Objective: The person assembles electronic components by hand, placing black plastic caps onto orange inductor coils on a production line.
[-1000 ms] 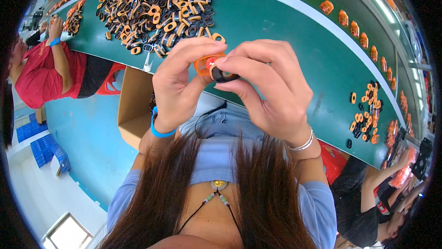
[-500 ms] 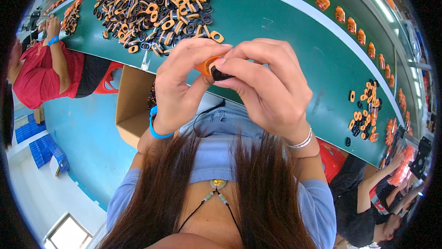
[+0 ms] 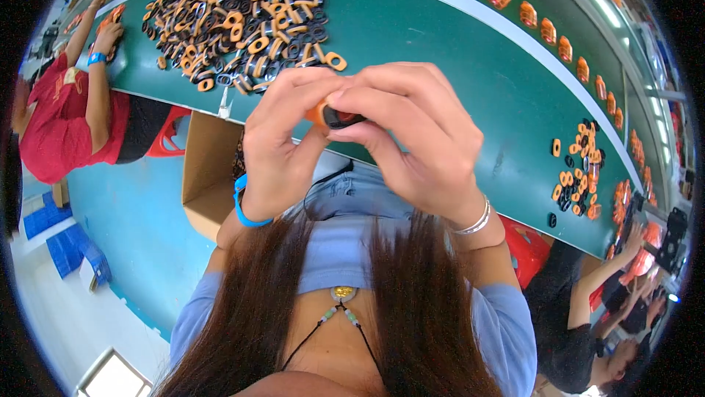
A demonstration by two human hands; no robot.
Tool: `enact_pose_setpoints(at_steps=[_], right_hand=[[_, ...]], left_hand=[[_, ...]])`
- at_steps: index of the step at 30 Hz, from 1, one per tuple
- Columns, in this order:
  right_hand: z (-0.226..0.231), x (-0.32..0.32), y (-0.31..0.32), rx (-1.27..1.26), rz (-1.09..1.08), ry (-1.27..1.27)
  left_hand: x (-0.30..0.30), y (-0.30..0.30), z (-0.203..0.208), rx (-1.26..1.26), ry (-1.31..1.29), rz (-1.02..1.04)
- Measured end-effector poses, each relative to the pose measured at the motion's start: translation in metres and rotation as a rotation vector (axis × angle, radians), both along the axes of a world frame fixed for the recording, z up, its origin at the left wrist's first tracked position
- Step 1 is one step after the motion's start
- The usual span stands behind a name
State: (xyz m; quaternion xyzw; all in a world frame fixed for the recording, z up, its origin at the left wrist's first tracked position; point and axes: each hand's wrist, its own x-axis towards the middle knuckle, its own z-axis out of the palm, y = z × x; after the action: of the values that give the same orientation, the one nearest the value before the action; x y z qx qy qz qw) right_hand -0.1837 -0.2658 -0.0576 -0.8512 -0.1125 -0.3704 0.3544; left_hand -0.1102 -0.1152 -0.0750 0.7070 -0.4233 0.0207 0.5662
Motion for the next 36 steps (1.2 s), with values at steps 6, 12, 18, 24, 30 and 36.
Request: enact_pose_setpoints(at_steps=[6,12,18,24,30,36], right_hand=[[0.006,-0.005,-0.002,-0.003,0.024,0.05],[0.017,-0.01,0.002,-0.018,-0.061,0.03],[0.017,-0.01,0.001,-0.028,-0.019,-0.027],[0.012,-0.01,0.0,-0.064,0.006,-0.05],[0.014,-0.012,0.0,-0.081,-0.032,0.028],[0.01,-0.003,-0.019,0.19,0.015,0.221]], left_hand=[[-0.004,0.002,0.0,0.027,-0.025,-0.018],[-0.009,0.002,0.004,0.011,-0.05,0.074],[-0.01,0.004,0.004,-0.04,-0.219,0.084],[-0.01,0.003,0.003,-0.045,-0.307,0.114],[-0.013,0.007,0.007,0.038,-0.165,0.078],[0.002,0.005,0.001,-0.05,0.656,-0.244]])
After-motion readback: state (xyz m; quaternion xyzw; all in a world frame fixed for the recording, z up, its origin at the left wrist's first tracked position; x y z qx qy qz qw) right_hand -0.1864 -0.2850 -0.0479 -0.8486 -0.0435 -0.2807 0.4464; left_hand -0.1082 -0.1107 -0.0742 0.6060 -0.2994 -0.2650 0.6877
